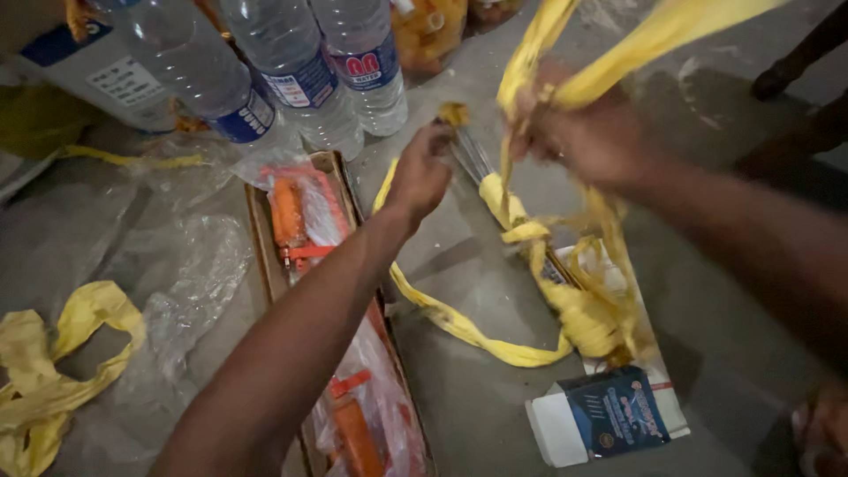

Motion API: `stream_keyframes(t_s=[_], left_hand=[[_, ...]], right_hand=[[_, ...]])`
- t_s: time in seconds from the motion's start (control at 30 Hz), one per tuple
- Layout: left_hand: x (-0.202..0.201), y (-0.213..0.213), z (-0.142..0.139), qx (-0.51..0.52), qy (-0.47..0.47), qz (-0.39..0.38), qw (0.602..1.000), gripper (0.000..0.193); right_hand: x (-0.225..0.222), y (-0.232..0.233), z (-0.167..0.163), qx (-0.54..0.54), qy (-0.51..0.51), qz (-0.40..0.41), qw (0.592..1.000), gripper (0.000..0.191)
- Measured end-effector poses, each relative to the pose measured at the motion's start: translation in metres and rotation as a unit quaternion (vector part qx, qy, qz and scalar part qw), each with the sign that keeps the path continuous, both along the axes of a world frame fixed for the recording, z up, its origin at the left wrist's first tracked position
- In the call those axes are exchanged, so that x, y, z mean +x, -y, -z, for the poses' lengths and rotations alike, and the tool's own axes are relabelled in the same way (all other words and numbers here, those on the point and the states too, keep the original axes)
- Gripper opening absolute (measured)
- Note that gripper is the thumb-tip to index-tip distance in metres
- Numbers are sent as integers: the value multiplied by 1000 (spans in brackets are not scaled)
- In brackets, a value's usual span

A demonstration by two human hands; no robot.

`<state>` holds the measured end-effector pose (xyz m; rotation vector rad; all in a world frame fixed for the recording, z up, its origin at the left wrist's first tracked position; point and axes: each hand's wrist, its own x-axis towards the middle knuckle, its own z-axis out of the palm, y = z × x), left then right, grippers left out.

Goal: The person unwraps a bundle of tent poles from a yellow strap, then separates the individual poles and arranges them on the floor. The person also briefly handles a box of scissors.

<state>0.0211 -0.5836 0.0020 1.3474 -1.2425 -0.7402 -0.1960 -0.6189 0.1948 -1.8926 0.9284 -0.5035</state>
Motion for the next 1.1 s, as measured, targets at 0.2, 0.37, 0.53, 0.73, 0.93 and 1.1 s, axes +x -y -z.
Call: stream_keyframes(t_s=[0.2,0.37,0.53,0.73,0.93,1.1], left_hand=[[-20,-12,53,367,-276,-37,888,48],[-76,0,40,139,-2,35,990,85],[-113,4,20,-68,155,117,979,67],[-142,27,9,-75,-79,110,988,55],[-87,35,3,-5,44,-66,997,24],[-61,36,-39,37,5,-136,990,20]], right_hand=[[-15,23,-38,44,245,59,967,15],[-37,4,-73,39,262,-8,964,22],[-68,-32,-106,4,118,-315,942,29],[-82,-35,-100,-47,-61,-382,921,37],[-105,55,-30,-120,-370,-209,897,46],[-149,111,44,-131,-583,-114,794,53]])
